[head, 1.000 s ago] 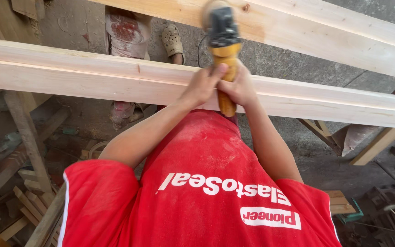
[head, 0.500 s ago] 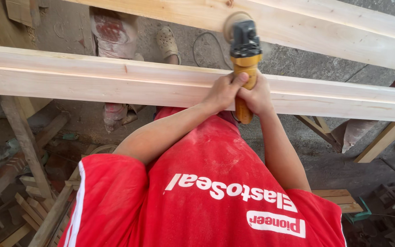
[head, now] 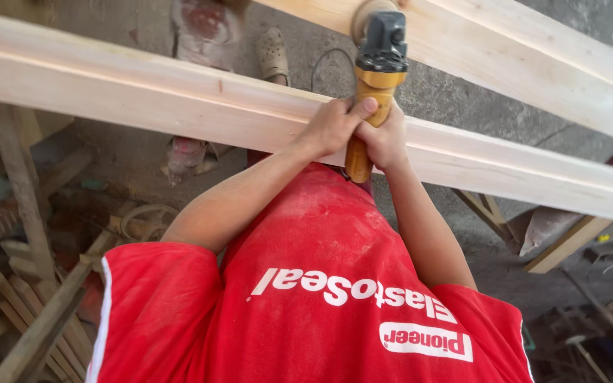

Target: The person uses an angle grinder with a sanding disc to smooth the surface of long wooden planks resting on a workbench. The person moves the tool along the length of the planks, adjusting position as needed, and briefly repositions the power cord during the process.

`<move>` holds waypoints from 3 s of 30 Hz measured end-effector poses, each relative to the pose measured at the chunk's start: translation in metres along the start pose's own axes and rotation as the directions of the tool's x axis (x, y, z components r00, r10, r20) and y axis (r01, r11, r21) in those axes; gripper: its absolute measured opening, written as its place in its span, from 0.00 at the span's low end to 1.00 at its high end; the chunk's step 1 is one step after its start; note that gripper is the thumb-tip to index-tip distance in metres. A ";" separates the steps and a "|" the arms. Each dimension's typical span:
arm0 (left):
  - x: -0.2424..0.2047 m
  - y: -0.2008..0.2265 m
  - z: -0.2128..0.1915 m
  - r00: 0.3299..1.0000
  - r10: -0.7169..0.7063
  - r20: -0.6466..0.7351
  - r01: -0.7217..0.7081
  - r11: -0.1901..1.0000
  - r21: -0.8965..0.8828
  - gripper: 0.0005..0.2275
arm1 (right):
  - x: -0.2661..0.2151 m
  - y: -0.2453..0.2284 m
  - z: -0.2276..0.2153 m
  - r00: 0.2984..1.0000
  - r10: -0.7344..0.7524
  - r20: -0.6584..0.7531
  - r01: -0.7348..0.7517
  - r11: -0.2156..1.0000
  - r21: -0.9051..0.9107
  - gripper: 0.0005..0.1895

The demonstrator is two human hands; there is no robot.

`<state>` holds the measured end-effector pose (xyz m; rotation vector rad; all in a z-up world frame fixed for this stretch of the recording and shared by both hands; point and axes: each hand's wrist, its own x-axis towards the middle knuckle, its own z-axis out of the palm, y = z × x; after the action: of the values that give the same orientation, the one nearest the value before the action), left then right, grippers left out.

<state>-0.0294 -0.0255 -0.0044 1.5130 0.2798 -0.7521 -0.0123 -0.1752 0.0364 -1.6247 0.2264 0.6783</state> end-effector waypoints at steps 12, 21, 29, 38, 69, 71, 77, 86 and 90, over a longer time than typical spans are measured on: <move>-0.039 -0.005 -0.110 0.992 0.002 -0.130 -0.055 0.913 -0.404 0.34 | 0.060 -0.050 0.089 0.988 -0.040 0.149 0.096 0.916 -0.389 0.27; 0.023 0.019 -0.014 0.999 0.031 -0.043 -0.037 0.987 -0.156 0.38 | 0.030 -0.043 -0.008 0.999 0.050 0.013 -0.048 0.993 -0.105 0.23; 0.071 0.020 0.079 0.988 0.012 0.151 -0.031 0.992 0.123 0.39 | -0.006 0.011 -0.091 0.990 0.045 -0.136 -0.030 0.993 0.115 0.19; 0.072 0.038 0.123 0.972 -0.103 0.211 0.028 0.944 0.328 0.34 | -0.039 0.033 -0.103 0.965 0.087 -0.245 -0.004 0.947 0.320 0.17; 0.004 0.011 0.018 0.992 -0.112 0.057 0.108 0.991 0.077 0.33 | -0.011 0.014 -0.014 1.000 0.018 -0.019 -0.016 0.996 0.086 0.19; -0.011 0.001 -0.015 0.997 -0.003 -0.074 0.002 1.000 -0.011 0.34 | 0.007 -0.004 0.016 0.999 0.007 0.031 -0.004 0.997 -0.073 0.21; -0.041 -0.013 -0.113 0.968 -0.028 -0.250 -0.031 0.973 -0.230 0.37 | 0.062 -0.053 0.108 0.984 -0.008 0.177 0.065 0.947 -0.314 0.28; -0.047 0.001 -0.177 0.949 0.029 -0.314 -0.169 0.887 -0.430 0.33 | 0.105 -0.082 0.154 0.967 -0.023 0.254 0.135 0.890 -0.436 0.29; -0.015 0.002 -0.129 0.960 0.028 -0.280 -0.121 0.940 -0.318 0.36 | 0.087 -0.080 0.108 0.979 0.029 0.204 0.033 0.955 -0.294 0.24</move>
<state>-0.0030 0.1020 -0.0042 1.2924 0.5262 -0.4078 0.0667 -0.0369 0.0530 -1.8222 -0.0313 0.9073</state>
